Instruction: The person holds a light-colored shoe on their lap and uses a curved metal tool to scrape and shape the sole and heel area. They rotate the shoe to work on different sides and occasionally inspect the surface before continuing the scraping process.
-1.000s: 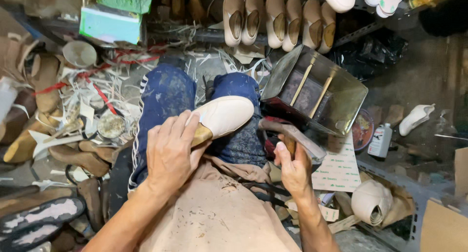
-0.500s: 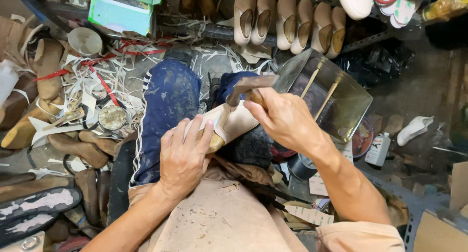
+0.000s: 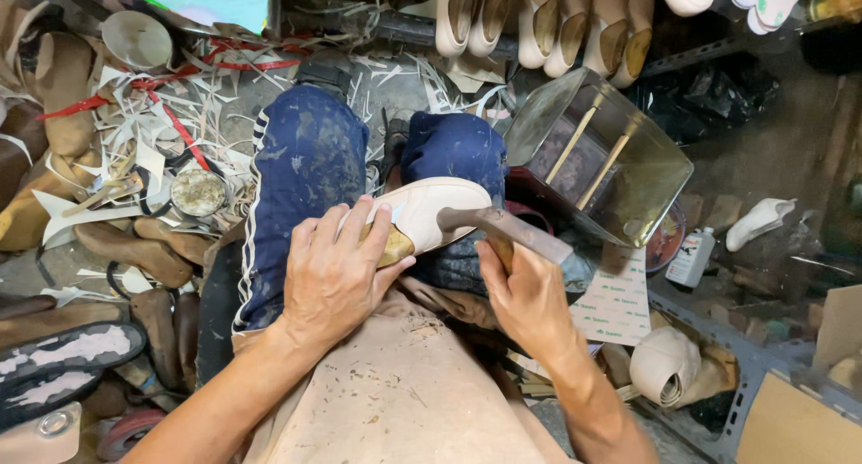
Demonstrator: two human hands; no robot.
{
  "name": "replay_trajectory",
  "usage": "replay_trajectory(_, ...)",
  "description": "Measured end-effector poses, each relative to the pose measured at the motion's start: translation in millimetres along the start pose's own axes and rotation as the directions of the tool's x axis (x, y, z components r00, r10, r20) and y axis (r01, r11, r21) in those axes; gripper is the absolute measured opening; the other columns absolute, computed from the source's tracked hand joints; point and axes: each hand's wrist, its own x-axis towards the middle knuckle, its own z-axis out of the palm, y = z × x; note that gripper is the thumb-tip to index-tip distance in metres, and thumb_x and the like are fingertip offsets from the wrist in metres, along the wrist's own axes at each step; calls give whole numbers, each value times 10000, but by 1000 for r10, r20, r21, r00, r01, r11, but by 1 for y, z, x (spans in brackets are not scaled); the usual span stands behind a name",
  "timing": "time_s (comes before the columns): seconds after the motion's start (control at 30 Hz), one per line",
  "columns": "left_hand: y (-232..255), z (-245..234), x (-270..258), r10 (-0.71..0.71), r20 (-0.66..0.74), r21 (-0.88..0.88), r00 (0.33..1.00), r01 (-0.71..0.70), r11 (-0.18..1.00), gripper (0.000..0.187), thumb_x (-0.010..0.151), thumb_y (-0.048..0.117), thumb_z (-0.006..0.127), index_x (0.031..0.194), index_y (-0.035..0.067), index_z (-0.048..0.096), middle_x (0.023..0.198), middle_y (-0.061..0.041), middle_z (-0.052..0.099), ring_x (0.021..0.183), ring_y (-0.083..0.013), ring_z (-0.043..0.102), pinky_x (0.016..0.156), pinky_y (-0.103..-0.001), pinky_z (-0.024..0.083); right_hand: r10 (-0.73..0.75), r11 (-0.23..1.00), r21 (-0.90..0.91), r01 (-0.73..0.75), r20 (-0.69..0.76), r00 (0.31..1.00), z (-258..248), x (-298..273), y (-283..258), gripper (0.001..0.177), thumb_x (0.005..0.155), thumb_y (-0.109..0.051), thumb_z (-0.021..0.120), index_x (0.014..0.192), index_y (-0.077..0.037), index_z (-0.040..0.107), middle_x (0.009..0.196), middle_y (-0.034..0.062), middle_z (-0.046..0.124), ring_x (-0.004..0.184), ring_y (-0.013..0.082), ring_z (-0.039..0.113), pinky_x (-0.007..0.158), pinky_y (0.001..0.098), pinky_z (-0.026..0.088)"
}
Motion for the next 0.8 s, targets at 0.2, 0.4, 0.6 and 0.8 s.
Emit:
replay_trajectory(0.2,-3,-1,4,-4,27,5,1000,4,1000,546,995,607,514,1234,148,688,1194,-109,692,1055,-307,663,866,-434,450,-22,996,78,43,-251,968,-3,-16,-61,279,1025,-203,611,893,39,652,768,303,651,759,504,666,610,506,554)
replay_trajectory(0.4,-13,0,7,6,36,22,999,-7,1000,552,983,624,522,1228,162,697,1156,-86,704,1012,-270,670,854,-415,445,-30,999,15,38,-357,934,62,-60,-4,200,978,-225,685,963,-28,714,854,205,731,838,365,729,721,414,590)
replay_trajectory(0.6,-9,1,0,-19,27,-31,999,20,999,544,969,620,551,1195,151,708,1124,-85,707,977,-275,681,823,-415,457,31,990,141,10,-288,957,22,-55,13,198,984,-211,651,993,-53,769,893,178,772,870,324,759,738,422,599)
replay_trajectory(0.8,-2,1,-2,3,-22,41,1000,-2,999,532,987,599,529,1198,135,679,1167,-129,690,1037,-324,663,861,-439,468,-320,946,-49,319,-289,902,-13,15,-46,259,1040,-108,582,811,-6,645,499,121,565,455,310,613,493,347,514)
